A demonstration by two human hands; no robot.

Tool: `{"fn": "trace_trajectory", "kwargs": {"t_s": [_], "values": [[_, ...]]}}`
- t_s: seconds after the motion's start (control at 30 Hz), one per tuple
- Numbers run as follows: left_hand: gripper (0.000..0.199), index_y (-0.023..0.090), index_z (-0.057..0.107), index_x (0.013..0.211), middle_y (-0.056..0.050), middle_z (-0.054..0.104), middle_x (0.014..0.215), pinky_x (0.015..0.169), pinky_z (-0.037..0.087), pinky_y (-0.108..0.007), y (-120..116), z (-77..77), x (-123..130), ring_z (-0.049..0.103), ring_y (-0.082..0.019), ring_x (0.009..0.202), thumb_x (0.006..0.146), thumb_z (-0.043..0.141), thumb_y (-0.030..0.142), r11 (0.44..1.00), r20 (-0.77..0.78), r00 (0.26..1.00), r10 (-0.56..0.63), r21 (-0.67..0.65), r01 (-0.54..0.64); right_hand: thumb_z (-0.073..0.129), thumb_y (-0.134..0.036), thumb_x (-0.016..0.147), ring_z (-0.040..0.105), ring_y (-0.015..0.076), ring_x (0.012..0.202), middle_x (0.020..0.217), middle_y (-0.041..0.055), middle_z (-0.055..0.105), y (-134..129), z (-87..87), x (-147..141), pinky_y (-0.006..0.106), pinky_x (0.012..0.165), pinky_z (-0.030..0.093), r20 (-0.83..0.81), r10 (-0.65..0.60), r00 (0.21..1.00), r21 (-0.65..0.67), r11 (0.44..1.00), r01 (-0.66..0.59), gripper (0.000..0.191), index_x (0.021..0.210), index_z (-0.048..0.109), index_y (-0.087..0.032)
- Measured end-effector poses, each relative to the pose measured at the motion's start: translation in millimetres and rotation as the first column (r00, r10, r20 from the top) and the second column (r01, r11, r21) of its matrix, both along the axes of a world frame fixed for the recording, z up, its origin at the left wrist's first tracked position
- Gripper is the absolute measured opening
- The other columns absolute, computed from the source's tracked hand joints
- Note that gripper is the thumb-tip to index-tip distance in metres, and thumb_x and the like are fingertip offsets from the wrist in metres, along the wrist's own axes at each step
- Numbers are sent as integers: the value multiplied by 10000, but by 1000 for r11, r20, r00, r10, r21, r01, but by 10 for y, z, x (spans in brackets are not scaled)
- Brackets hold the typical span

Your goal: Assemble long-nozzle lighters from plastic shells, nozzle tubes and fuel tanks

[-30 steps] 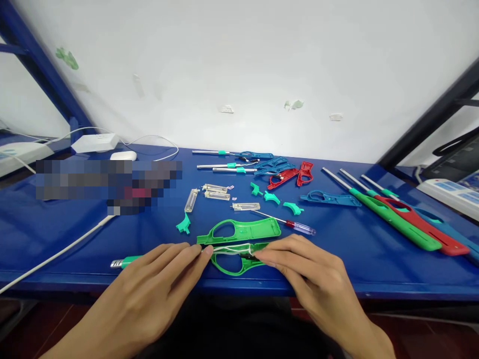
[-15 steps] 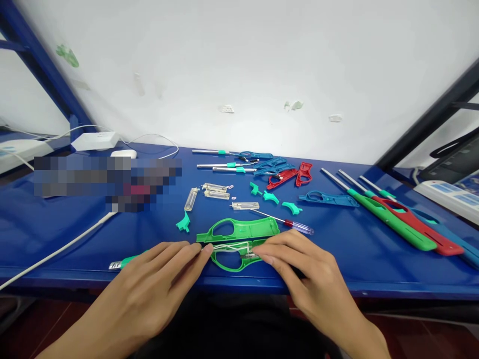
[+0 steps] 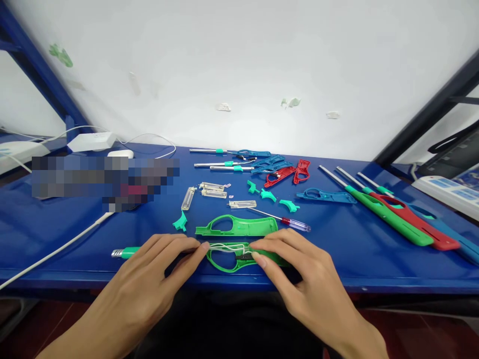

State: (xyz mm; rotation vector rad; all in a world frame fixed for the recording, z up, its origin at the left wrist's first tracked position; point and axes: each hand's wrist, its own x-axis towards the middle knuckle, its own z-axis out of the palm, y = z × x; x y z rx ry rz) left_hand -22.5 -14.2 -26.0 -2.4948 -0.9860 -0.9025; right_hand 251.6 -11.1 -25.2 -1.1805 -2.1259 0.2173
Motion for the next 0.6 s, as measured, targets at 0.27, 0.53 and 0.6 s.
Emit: {"fn": "trace_trajectory", "kwargs": {"t_s": [0.27,0.53,0.6], "values": [[414,78,709,1148,-92,696,933,697,539,-333,5,42,-1,637,-204,840,1049,317,-15,1000,-24,1000,-1,6,1,611,-222,1020,713,175,925,1030,11,741,2,10,-24,298,820,573,3,40,999,7,999,-40,163,1061,746,-303],[434,68,651,1271,-135,687,1078,859,568,-433,-48,-23,-28,643,-265,992,960,383,-75,1000,-106,994,9,17,-7,636,-196,990,725,181,900,1030,15,751,2,8,-20,300,772,590,8,57,998,38,998,-57,234,1128,776,-323],[468,74,606,1361,-159,671,1159,885,574,-478,-85,-21,-25,637,-300,1047,947,431,-55,999,-139,990,32,-2,-32,639,-199,986,730,193,894,1025,24,757,3,0,-18,309,763,599,4,56,998,39,998,-57,233,1121,786,-320]]}}
